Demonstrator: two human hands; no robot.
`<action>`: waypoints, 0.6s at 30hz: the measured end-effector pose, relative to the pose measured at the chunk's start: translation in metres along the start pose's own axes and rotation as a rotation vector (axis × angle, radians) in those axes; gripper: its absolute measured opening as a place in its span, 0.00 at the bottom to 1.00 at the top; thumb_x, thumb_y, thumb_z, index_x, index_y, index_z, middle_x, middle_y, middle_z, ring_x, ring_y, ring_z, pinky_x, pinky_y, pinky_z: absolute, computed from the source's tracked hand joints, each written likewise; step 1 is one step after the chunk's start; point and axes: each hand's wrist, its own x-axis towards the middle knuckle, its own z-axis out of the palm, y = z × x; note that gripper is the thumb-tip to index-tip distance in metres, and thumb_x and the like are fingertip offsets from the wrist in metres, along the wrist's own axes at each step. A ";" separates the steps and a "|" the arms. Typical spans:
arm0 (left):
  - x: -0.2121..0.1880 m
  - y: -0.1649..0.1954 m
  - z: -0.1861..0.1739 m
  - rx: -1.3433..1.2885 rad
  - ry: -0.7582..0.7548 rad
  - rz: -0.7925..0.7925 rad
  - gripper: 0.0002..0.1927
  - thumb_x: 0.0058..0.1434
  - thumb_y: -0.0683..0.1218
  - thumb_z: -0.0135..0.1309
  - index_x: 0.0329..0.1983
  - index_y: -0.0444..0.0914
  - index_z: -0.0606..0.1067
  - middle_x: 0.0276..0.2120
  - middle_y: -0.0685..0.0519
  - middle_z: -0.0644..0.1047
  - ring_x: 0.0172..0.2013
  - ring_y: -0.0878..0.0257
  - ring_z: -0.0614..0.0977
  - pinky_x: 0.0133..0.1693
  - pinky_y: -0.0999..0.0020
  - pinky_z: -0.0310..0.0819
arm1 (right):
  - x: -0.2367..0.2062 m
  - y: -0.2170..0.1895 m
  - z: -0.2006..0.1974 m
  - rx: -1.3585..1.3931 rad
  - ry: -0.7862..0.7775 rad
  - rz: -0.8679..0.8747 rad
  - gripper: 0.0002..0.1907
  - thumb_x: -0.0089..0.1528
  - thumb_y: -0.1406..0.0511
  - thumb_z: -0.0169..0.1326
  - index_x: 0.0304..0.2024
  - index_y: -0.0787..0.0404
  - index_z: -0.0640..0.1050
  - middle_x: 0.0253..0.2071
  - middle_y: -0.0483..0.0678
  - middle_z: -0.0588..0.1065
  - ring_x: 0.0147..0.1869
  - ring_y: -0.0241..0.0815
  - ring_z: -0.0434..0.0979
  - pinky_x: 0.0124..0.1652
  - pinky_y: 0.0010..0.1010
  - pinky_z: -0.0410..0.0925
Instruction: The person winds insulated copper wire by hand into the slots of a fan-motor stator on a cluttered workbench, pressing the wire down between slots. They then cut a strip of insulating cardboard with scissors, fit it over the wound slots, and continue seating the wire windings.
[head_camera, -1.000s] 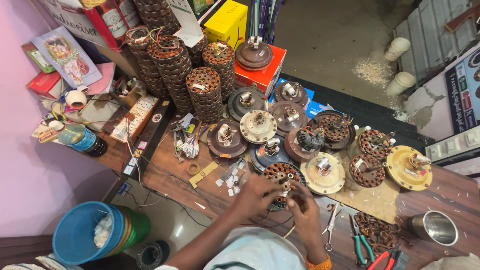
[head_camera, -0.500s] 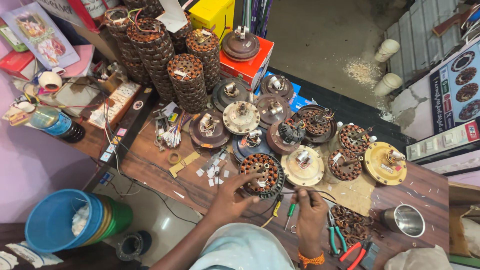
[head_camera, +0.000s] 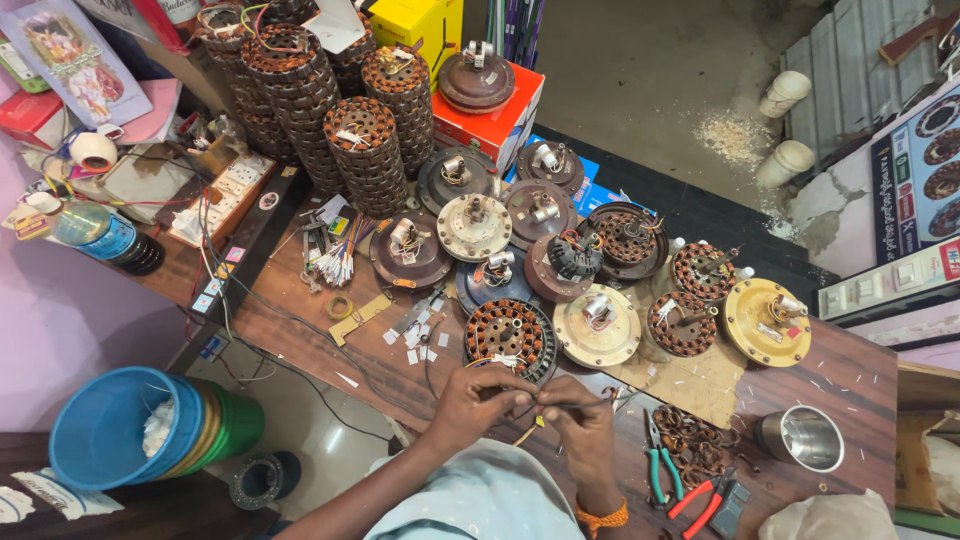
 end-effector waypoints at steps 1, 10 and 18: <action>0.000 -0.001 0.000 -0.038 0.007 -0.061 0.08 0.60 0.38 0.61 0.42 0.33 0.84 0.31 0.52 0.82 0.30 0.70 0.80 0.33 0.74 0.74 | 0.001 0.003 0.002 -0.021 0.058 -0.010 0.06 0.61 0.74 0.61 0.41 0.72 0.80 0.40 0.54 0.77 0.42 0.40 0.78 0.43 0.31 0.74; 0.007 0.029 -0.015 0.143 -0.055 0.071 0.06 0.60 0.40 0.62 0.39 0.34 0.83 0.31 0.51 0.83 0.28 0.67 0.84 0.30 0.73 0.76 | 0.006 0.005 0.010 -0.045 0.134 -0.053 0.05 0.62 0.73 0.60 0.39 0.72 0.80 0.38 0.55 0.79 0.37 0.38 0.77 0.35 0.27 0.73; 0.015 0.052 -0.027 0.462 -0.161 0.384 0.07 0.60 0.41 0.63 0.42 0.37 0.83 0.35 0.50 0.84 0.34 0.58 0.87 0.35 0.66 0.81 | 0.012 0.008 0.015 0.119 0.201 -0.112 0.11 0.63 0.68 0.63 0.39 0.73 0.80 0.37 0.55 0.77 0.36 0.39 0.75 0.34 0.27 0.69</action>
